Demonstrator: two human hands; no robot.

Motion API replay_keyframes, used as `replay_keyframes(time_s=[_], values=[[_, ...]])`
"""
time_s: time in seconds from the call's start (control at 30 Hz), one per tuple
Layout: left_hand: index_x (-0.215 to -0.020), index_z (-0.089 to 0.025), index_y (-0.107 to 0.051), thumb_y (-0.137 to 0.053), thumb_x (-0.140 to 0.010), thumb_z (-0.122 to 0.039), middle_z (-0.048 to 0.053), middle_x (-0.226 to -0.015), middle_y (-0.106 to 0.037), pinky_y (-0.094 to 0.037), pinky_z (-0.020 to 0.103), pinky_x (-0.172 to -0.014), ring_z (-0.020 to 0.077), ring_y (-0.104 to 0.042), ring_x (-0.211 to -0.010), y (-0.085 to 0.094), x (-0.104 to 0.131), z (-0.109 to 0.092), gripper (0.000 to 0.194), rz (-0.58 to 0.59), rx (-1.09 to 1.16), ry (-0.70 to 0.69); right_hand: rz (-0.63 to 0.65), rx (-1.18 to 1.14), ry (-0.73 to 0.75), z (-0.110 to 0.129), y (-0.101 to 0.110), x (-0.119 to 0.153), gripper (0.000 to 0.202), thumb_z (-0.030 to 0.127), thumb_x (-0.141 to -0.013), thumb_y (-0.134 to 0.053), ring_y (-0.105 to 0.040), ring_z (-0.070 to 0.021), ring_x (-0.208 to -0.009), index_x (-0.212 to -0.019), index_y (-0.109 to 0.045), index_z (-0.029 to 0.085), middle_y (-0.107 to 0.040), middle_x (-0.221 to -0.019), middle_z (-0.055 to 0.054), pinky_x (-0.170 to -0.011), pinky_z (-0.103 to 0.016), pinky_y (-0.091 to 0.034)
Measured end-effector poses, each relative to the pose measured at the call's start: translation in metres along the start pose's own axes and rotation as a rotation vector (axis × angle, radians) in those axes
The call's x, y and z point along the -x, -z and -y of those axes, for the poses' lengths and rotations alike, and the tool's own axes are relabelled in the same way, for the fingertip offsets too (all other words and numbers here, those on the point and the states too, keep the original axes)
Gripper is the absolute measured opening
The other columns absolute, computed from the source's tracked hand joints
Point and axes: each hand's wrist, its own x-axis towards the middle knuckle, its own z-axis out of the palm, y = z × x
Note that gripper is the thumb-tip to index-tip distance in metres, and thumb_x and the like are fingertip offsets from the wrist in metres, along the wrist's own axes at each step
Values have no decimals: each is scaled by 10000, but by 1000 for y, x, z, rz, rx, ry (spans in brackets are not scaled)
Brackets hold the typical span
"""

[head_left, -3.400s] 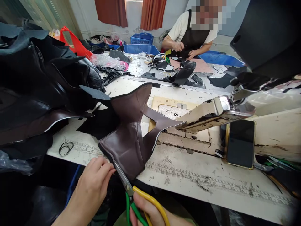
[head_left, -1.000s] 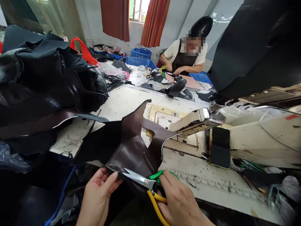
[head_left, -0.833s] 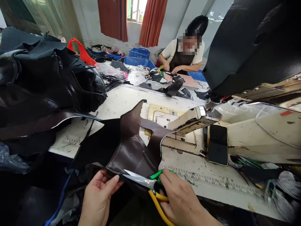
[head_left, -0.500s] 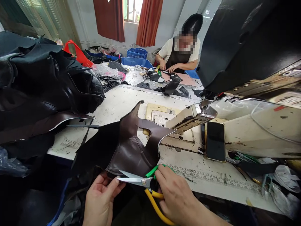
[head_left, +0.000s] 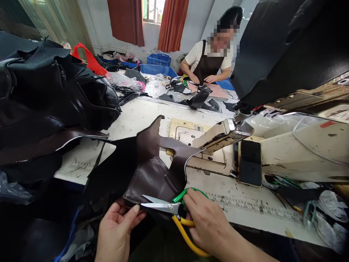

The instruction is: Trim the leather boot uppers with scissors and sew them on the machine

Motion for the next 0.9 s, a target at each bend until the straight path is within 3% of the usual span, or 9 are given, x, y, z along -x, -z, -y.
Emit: replay_keyframes(time_s=[0.23,0.37,0.57,0.9], values=[[-950,-141,-621,-923,-507,-349,41,-936,-713,-641,332,-699,209,-686,-845,3,-1,6,575,33,2,40,-114,49,86,3,-10,-1,384,29,-428,-481,-446,-181,-664,-760,-430,214,-498,-769,-18,-532,-297,-275],[-875,-139,-619,-885,-561,-454,32,-874,-714,-644,391,-722,239,-711,-797,8,-4,1,518,83,21,66,-131,47,112,-1,-11,1,391,19,-397,-458,-422,-174,-641,-736,-427,211,-483,-742,-16,-536,-300,-285],[-806,-146,-611,-905,-527,-441,14,-790,-721,-646,388,-711,242,-723,-767,9,-4,1,500,86,37,48,-153,20,93,2,-11,-6,344,27,-450,-479,-428,-181,-668,-740,-434,207,-490,-758,-22,-549,-306,-281],[-793,-142,-678,-912,-503,-444,20,-789,-727,-645,353,-672,231,-717,-748,7,1,-7,480,104,63,86,-75,-22,108,-2,-2,-13,322,42,-475,-488,-412,-181,-696,-748,-430,203,-491,-789,-25,-558,-318,-251]])
